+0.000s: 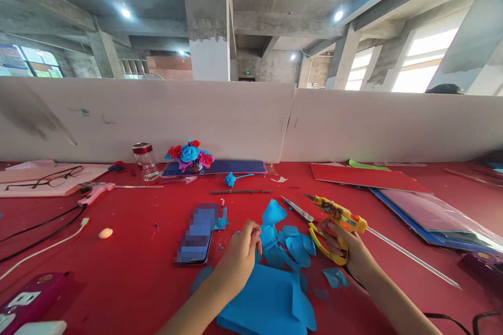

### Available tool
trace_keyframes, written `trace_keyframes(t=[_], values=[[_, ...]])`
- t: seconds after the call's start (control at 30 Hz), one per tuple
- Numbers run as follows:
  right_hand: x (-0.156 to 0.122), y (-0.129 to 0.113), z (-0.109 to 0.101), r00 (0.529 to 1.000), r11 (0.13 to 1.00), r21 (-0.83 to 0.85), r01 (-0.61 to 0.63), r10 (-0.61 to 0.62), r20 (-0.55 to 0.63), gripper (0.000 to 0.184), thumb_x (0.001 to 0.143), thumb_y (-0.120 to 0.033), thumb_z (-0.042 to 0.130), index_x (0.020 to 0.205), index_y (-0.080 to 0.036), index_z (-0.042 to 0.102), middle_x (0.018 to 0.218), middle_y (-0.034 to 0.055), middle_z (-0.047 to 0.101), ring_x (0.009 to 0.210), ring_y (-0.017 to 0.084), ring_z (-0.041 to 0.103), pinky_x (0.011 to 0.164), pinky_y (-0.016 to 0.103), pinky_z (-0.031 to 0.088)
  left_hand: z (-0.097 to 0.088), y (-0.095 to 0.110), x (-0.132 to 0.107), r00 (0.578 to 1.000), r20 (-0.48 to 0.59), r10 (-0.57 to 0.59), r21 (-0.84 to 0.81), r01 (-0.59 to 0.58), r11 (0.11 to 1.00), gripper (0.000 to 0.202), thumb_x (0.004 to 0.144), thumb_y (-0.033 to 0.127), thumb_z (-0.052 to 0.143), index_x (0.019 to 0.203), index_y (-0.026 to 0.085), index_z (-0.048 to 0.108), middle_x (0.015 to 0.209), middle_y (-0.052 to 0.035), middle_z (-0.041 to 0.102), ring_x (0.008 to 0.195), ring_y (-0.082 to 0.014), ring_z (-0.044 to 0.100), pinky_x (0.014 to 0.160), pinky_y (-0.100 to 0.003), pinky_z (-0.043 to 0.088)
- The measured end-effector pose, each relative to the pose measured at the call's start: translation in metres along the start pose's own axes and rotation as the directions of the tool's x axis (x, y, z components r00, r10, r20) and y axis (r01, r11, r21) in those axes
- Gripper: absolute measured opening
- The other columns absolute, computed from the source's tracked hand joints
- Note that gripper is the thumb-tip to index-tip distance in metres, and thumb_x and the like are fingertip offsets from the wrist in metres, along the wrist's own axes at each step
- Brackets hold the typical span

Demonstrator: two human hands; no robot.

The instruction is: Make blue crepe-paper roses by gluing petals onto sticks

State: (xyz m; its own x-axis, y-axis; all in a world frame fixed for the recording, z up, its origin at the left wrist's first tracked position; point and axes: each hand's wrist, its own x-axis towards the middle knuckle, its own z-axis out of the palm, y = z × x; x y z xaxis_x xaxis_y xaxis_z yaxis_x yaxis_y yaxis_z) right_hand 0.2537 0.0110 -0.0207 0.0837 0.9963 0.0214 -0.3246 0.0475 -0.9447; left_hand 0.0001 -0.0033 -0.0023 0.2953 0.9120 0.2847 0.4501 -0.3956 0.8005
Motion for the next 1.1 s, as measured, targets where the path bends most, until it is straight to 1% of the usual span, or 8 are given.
trace_keyframes(t=[0.13,0.2,0.37,0.47,0.57,0.7,0.93,1.1], values=[[-0.002,-0.003,0.001,0.999,1.000,0.010,-0.009,0.009,-0.033,0.028,0.056,-0.041,0.075,0.064,-0.016,0.064,0.050,-0.0004,0.053,0.034,0.002,0.026,0.028,0.014,0.019,-0.001,0.003,0.001,0.999,-0.029,0.017,-0.255,-0.024,0.967,0.021,0.091,0.033,0.032,0.080,0.021,0.046,0.070,0.0000,0.056,0.064,-0.0129,0.051,0.059,-0.022,0.041],[-0.002,-0.003,0.002,0.999,0.999,0.030,-0.021,0.023,-0.047,0.030,0.054,-0.041,0.076,0.064,-0.016,0.063,0.055,0.0013,0.057,0.033,0.001,0.027,0.028,0.015,0.020,-0.003,0.006,-0.001,0.998,-0.031,0.049,-0.306,-0.056,0.951,0.022,0.090,0.033,0.035,0.079,0.021,0.048,0.074,-0.0006,0.056,0.071,-0.0135,0.052,0.066,-0.023,0.042],[-0.003,-0.004,0.004,0.998,0.999,0.033,-0.027,0.029,-0.050,0.031,0.053,-0.041,0.077,0.061,-0.015,0.063,0.039,-0.0055,0.040,0.032,0.001,0.027,0.030,0.013,0.023,-0.005,0.004,-0.007,0.984,-0.078,0.160,-0.277,-0.175,0.945,0.026,0.090,0.034,0.036,0.074,0.020,0.051,0.066,0.0012,0.051,0.061,-0.0113,0.044,0.061,-0.021,0.040],[-0.002,-0.004,0.003,0.998,0.999,0.031,-0.028,0.029,-0.049,0.033,0.052,-0.042,0.077,0.062,-0.014,0.064,0.038,-0.0061,0.039,0.032,0.000,0.026,0.030,0.013,0.021,-0.003,0.000,-0.008,0.971,-0.124,0.203,-0.276,-0.230,0.933,0.027,0.089,0.034,0.038,0.070,0.019,0.049,0.061,0.0023,0.046,0.056,-0.0103,0.039,0.056,-0.020,0.038],[-0.001,-0.003,0.002,1.000,1.000,0.023,-0.008,0.009,-0.027,0.032,0.055,-0.043,0.076,0.063,-0.014,0.064,0.037,-0.0060,0.038,0.032,0.001,0.025,0.029,0.014,0.021,-0.004,0.001,-0.007,0.967,-0.113,0.230,-0.286,-0.253,0.924,0.029,0.089,0.035,0.039,0.066,0.019,0.049,0.057,0.0028,0.045,0.052,-0.0097,0.037,0.053,-0.021,0.038],[-0.002,-0.003,0.001,1.000,1.000,0.019,-0.008,0.009,-0.025,0.032,0.055,-0.043,0.076,0.063,-0.014,0.063,0.037,-0.0061,0.038,0.032,0.001,0.026,0.030,0.014,0.022,-0.006,0.006,-0.008,0.966,-0.098,0.240,-0.274,-0.258,0.927,0.030,0.087,0.039,0.042,0.068,0.019,0.054,0.060,-0.0001,0.054,0.054,-0.0117,0.048,0.055,-0.023,0.044],[-0.002,-0.003,0.002,0.999,1.000,0.016,-0.017,0.018,-0.037,0.033,0.054,-0.043,0.076,0.061,-0.014,0.063,0.036,-0.0066,0.036,0.030,0.000,0.025,0.030,0.014,0.020,-0.006,0.008,-0.010,0.966,-0.064,0.251,-0.348,-0.258,0.901,0.020,0.086,0.028,0.046,0.076,0.019,0.060,0.073,-0.0017,0.066,0.068,-0.0129,0.059,0.078,-0.028,0.048],[-0.003,-0.001,0.001,0.998,1.000,0.015,-0.007,0.008,-0.056,0.032,0.054,-0.043,0.076,0.063,-0.015,0.064,0.037,-0.0065,0.037,0.032,0.001,0.025,0.030,0.014,0.020,-0.007,0.011,-0.011,0.959,-0.097,0.267,-0.251,-0.283,0.926,0.015,0.084,0.022,0.050,0.083,0.019,0.065,0.079,-0.0033,0.070,0.073,-0.0146,0.064,0.071,-0.024,0.050]])
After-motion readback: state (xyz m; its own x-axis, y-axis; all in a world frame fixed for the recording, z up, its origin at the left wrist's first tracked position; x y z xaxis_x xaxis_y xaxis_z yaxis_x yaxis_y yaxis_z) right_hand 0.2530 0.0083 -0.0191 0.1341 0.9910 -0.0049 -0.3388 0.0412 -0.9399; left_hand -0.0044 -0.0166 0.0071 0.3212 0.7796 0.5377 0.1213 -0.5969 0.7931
